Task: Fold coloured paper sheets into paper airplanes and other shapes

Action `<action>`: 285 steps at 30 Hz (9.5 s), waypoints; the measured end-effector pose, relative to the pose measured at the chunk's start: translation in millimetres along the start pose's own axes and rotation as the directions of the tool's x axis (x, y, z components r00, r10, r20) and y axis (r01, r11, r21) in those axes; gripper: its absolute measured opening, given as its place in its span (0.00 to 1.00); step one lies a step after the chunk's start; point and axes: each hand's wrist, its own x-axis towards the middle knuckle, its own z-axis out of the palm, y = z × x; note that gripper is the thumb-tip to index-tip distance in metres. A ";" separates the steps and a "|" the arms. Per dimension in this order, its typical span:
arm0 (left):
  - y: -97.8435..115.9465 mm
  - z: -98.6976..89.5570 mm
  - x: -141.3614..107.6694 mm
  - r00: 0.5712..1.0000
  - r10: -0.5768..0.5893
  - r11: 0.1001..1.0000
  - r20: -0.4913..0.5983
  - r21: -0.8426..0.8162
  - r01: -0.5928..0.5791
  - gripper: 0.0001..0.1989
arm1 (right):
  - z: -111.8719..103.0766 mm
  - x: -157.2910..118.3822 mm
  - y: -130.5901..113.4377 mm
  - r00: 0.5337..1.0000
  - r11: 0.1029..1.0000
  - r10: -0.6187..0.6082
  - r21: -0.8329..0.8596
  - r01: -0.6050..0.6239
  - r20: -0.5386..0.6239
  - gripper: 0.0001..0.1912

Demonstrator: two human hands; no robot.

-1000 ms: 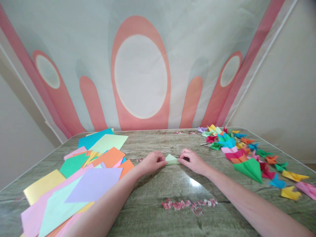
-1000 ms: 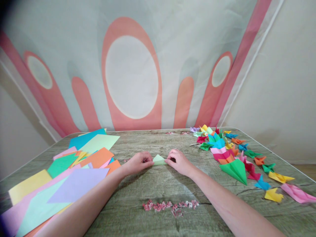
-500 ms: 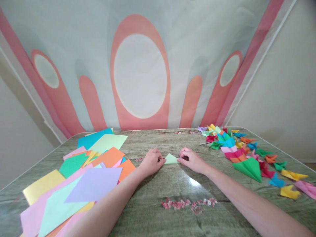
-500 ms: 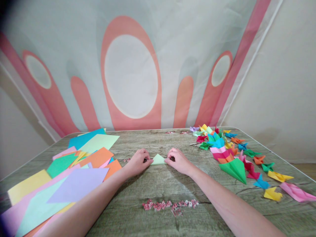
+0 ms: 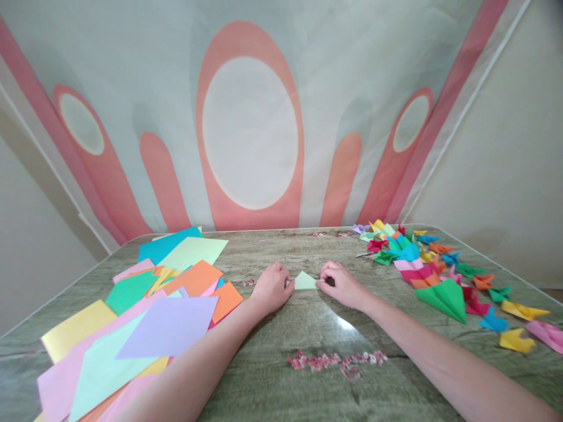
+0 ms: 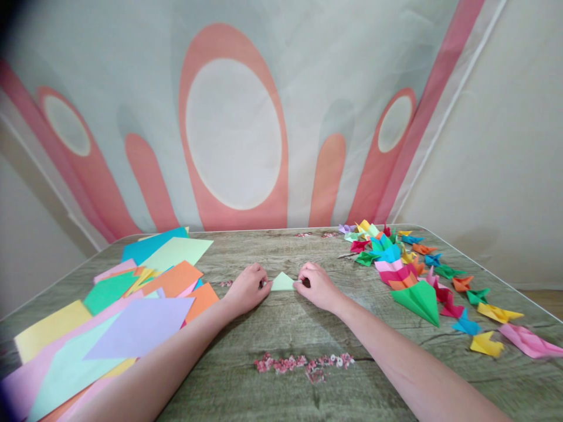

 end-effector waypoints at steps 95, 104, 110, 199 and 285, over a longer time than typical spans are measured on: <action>11.3 17.1 9.8 0.989 0.124 0.934 -0.085 -0.328 -0.146 0.08 | -27.3 -10.4 -52.5 0.934 0.761 -0.026 -0.599 0.249 0.356 0.10; 10.9 17.0 9.5 0.990 0.111 0.934 -0.081 -0.331 -0.132 0.08 | -32.1 -10.7 -50.2 0.968 0.723 0.036 -0.675 0.147 0.250 0.09; 11.3 16.6 9.4 0.991 0.110 0.935 -0.080 -0.328 -0.131 0.08 | -15.5 -12.7 -52.8 0.973 0.801 -0.116 -0.561 0.209 0.197 0.11; 0.7 11.0 4.5 0.997 -0.067 0.906 -0.043 -0.421 0.043 0.06 | 4.6 -9.0 -24.9 0.977 0.989 -0.071 0.114 0.095 -0.201 0.14; 31.7 -4.6 -5.4 0.931 0.004 0.787 -0.366 -0.573 -0.229 0.04 | -4.0 -11.4 -38.4 0.886 0.967 -0.126 0.144 0.210 -0.446 0.09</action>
